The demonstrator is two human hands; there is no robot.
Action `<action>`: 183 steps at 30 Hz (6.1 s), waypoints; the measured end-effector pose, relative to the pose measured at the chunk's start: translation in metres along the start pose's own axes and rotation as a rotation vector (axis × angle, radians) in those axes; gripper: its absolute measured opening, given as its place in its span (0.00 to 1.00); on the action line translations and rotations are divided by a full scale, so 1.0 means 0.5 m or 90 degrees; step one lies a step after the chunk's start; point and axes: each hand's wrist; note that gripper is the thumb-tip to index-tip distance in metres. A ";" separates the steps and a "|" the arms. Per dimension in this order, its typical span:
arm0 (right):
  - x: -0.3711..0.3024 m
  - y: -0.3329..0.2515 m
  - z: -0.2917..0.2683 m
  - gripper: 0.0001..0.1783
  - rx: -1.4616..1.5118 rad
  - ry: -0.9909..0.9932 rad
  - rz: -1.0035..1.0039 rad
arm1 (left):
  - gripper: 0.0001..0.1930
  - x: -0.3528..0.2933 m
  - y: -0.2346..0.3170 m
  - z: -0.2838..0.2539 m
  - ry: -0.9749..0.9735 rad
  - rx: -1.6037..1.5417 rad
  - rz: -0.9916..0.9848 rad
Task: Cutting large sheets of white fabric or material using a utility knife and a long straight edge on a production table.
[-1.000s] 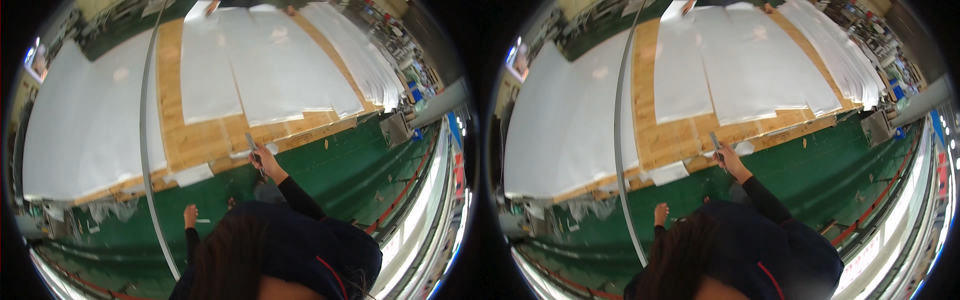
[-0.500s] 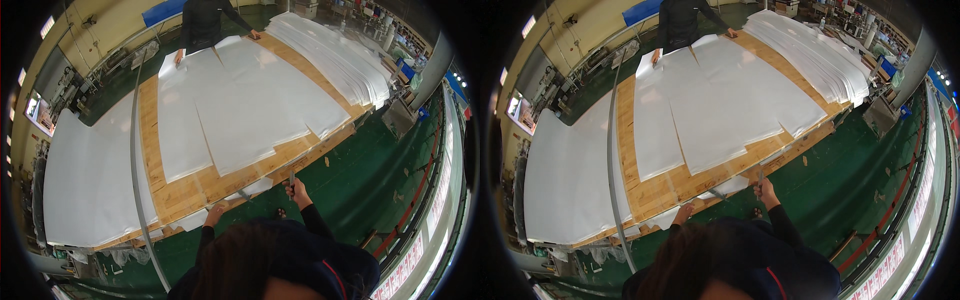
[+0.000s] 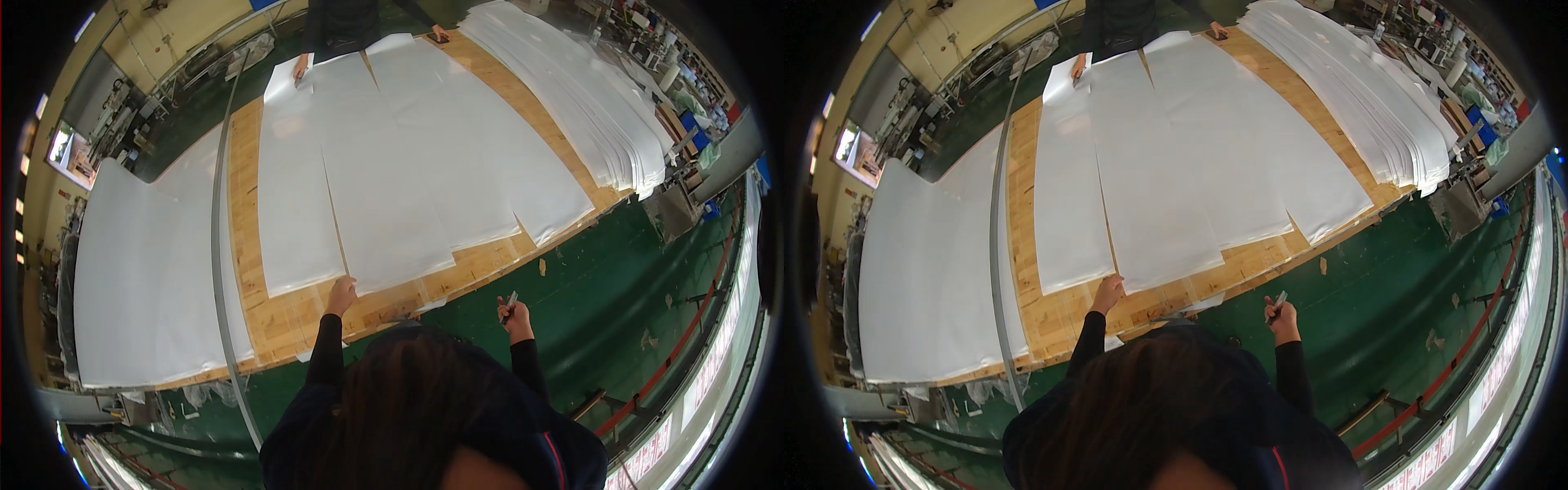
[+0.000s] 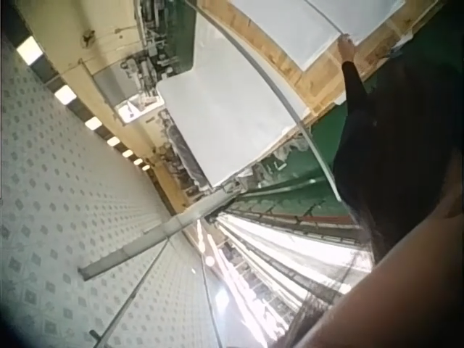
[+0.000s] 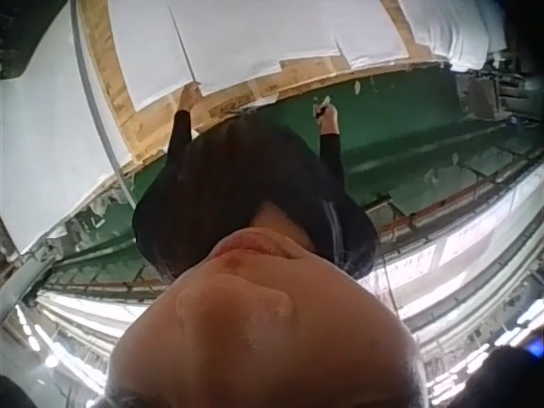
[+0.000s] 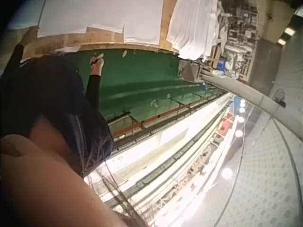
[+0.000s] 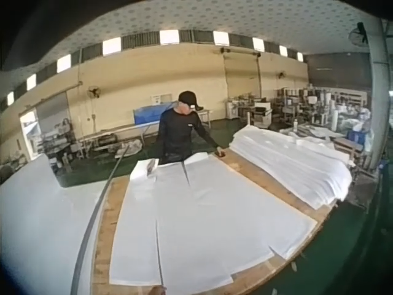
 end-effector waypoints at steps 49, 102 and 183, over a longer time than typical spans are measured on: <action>0.252 0.248 0.217 0.15 -0.756 0.033 -0.375 | 0.16 0.189 -0.196 -0.340 0.514 -0.095 -0.265; 0.202 0.280 0.191 0.09 -0.648 -0.042 -0.260 | 0.27 0.062 0.108 -0.336 0.723 -0.679 -0.325; 0.247 0.278 0.183 0.14 -0.894 -0.001 -0.551 | 0.22 0.329 -0.113 0.087 0.178 -0.122 -0.334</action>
Point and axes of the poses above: each hand's wrist, its own x-axis towards the middle knuckle, its own z-axis out of the palm, y = z × x, and after that the axes turned 12 degrees about x, right-handed
